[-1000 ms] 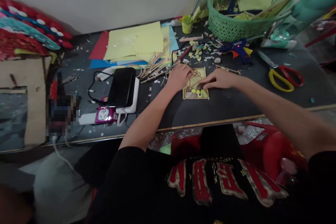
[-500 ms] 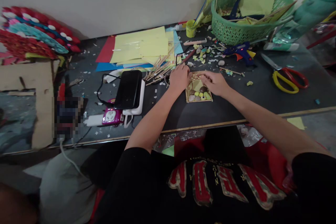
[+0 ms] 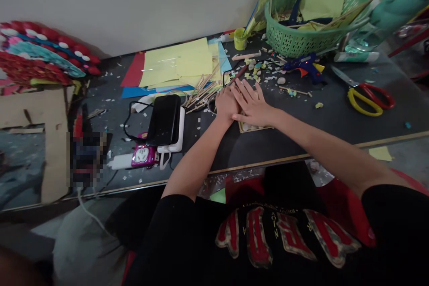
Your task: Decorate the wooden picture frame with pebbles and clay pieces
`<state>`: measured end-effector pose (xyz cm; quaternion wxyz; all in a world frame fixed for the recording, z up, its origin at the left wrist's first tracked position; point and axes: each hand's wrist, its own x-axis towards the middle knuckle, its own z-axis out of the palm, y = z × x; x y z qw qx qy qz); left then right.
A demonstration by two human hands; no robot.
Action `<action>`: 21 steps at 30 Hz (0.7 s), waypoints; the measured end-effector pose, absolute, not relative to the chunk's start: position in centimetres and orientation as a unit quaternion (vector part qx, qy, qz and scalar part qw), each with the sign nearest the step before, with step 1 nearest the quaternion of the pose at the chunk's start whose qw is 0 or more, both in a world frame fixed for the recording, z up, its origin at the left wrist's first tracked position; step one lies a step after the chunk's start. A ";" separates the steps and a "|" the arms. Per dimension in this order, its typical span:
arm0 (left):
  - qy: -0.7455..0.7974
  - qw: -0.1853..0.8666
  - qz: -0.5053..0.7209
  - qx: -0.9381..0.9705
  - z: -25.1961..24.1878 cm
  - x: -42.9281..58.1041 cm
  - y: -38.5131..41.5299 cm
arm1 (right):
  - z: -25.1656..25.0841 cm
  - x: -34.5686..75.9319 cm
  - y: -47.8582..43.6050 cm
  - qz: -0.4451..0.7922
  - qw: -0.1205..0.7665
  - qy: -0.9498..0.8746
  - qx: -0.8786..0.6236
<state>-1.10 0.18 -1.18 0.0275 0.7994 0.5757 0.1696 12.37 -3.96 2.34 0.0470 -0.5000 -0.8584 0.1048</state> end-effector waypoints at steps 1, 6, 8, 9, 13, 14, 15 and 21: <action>0.578 0.029 0.170 0.797 -1.1 -1.1 0.2 | 2.7 12.8 -3.9 0.121 0.034 -0.854 -0.504; 0.562 0.016 0.186 0.806 -0.7 -1.0 -0.2 | 6.0 15.5 -3.9 0.075 0.145 -0.841 -0.517; 0.562 0.024 0.182 0.807 -0.7 -1.1 -0.3 | 5.5 15.7 -4.5 0.061 0.111 -0.856 -0.501; 0.561 0.027 0.181 0.807 -0.7 -1.1 -0.3 | 4.9 15.5 -4.9 0.067 0.080 -0.862 -0.497; 0.561 0.013 0.193 0.805 -1.1 -1.1 0.0 | 3.2 14.6 -6.7 0.056 0.076 -0.871 -0.483; 0.567 0.014 0.190 0.802 -1.2 -1.1 0.1 | 3.4 14.3 -7.2 0.042 0.100 -0.868 -0.484; 0.571 0.018 0.186 0.800 -1.3 -1.0 0.3 | 3.6 14.0 -7.6 0.019 0.119 -0.867 -0.483; 0.558 0.017 0.176 0.811 -1.5 -1.2 0.4 | 1.9 12.6 -9.2 -0.011 0.109 -0.900 -0.422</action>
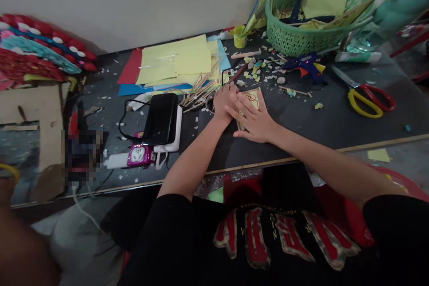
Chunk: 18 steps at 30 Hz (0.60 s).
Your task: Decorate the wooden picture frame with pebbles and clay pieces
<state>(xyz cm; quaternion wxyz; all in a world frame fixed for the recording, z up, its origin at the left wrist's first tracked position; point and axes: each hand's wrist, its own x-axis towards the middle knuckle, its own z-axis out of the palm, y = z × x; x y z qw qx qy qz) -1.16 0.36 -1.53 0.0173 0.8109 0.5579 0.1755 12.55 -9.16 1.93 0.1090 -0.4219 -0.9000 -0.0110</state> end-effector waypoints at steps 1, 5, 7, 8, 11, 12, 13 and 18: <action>0.559 0.014 0.175 0.810 -1.5 -1.2 0.3 | 1.5 12.5 -9.2 -0.010 0.104 -0.899 -0.426; 0.564 0.018 0.157 0.810 -1.0 -1.2 -0.1 | 1.2 12.8 -9.1 -0.017 0.113 -0.888 -0.445; 0.564 0.020 0.153 0.811 -0.8 -1.1 -0.1 | 1.4 13.2 -9.1 -0.030 0.127 -0.875 -0.466; 0.564 0.021 0.155 0.811 -0.8 -1.1 -0.1 | 1.3 13.3 -9.2 -0.032 0.131 -0.870 -0.474; 0.562 0.026 0.168 0.809 -0.8 -1.2 0.2 | 0.7 13.8 -9.2 -0.008 0.117 -0.882 -0.457; 0.558 0.026 0.172 0.812 -0.9 -1.2 0.3 | 0.6 14.0 -9.2 0.004 0.110 -0.887 -0.449; 0.555 0.025 0.178 0.812 -1.0 -1.2 0.3 | 0.6 14.1 -9.3 0.014 0.104 -0.891 -0.441; 0.554 0.017 0.189 0.811 -1.6 -1.2 0.5 | 2.0 14.2 -9.8 0.004 0.112 -0.878 -0.465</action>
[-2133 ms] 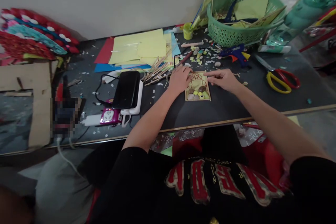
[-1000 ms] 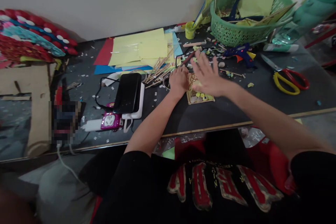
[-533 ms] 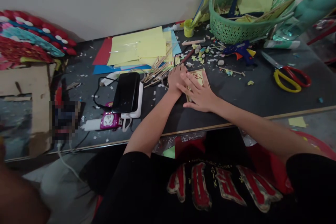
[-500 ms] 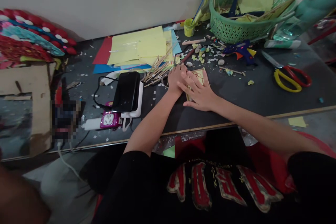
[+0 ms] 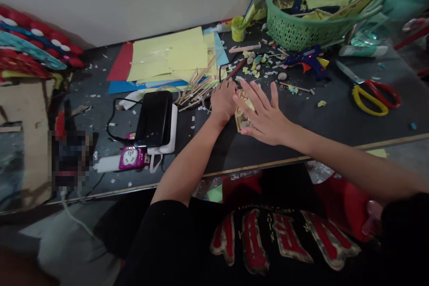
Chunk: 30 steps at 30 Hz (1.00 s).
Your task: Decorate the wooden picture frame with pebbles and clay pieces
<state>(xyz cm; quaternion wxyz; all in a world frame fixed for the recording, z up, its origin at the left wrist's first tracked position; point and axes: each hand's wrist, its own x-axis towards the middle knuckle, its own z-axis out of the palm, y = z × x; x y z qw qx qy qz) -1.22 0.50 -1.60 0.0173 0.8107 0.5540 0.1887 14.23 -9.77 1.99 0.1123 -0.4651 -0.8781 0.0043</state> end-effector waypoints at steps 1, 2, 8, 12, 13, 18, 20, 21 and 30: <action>0.553 0.019 0.190 0.811 -1.7 -1.2 0.5 | 2.1 14.1 -9.8 0.006 0.111 -0.876 -0.469; 0.551 0.022 0.190 0.812 -1.7 -1.2 0.6 | 2.0 14.0 -9.9 0.014 0.109 -0.883 -0.456; 0.547 0.029 0.195 0.814 -1.8 -1.4 0.9 | 0.8 13.5 -9.4 0.034 0.077 -0.897 -0.434; 0.541 0.018 0.200 0.817 -1.8 -1.5 0.8 | 0.7 13.7 -9.6 0.022 0.090 -0.892 -0.443; 0.538 0.019 0.200 0.819 -1.8 -1.6 0.8 | 0.7 13.8 -9.7 0.019 0.099 -0.889 -0.447; 0.559 0.045 0.249 0.789 -1.5 -1.5 0.7 | 0.3 15.0 -9.5 0.044 0.140 -0.920 -0.363; 0.564 0.056 0.283 0.774 -1.4 -1.5 0.8 | 0.2 15.5 -9.0 0.053 0.143 -0.934 -0.324; 0.559 0.060 0.301 0.770 -1.4 -1.5 0.8 | 0.1 15.7 -8.7 0.056 0.144 -0.934 -0.322; 0.531 0.069 0.413 0.737 -1.8 -2.5 2.2 | -0.1 15.0 -6.7 0.082 0.094 -0.912 -0.392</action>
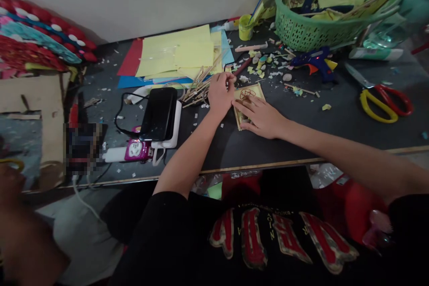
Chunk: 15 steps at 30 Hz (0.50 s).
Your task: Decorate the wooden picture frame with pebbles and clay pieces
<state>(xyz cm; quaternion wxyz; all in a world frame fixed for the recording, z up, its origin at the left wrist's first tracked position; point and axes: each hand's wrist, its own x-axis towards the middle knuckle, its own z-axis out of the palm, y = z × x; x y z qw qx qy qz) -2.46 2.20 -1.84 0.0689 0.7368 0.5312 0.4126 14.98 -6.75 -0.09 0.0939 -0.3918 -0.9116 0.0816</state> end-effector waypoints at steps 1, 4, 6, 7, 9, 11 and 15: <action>0.535 0.072 0.417 0.731 -1.9 -2.6 2.4 | -0.1 14.9 -6.7 0.084 0.087 -0.912 -0.392; 0.540 0.076 0.420 0.725 -1.9 -2.7 2.5 | 0.0 14.7 -6.8 0.086 0.084 -0.907 -0.403; 0.535 0.074 0.417 0.731 -1.9 -2.7 2.4 | 0.1 14.6 -6.9 0.086 0.084 -0.903 -0.413; 0.531 0.071 0.416 0.735 -1.8 -2.6 2.3 | 0.2 14.6 -7.0 0.086 0.082 -0.900 -0.419; 0.522 0.067 0.412 0.744 -1.8 -2.5 2.1 | 0.2 14.8 -7.1 0.091 0.077 -0.897 -0.425; 0.511 0.061 0.406 0.756 -1.8 -2.4 1.9 | 0.3 15.4 -7.2 0.095 0.072 -0.898 -0.424; 0.486 0.041 0.392 0.780 -1.8 -2.2 1.6 | 0.3 16.9 -7.6 0.084 0.057 -0.898 -0.427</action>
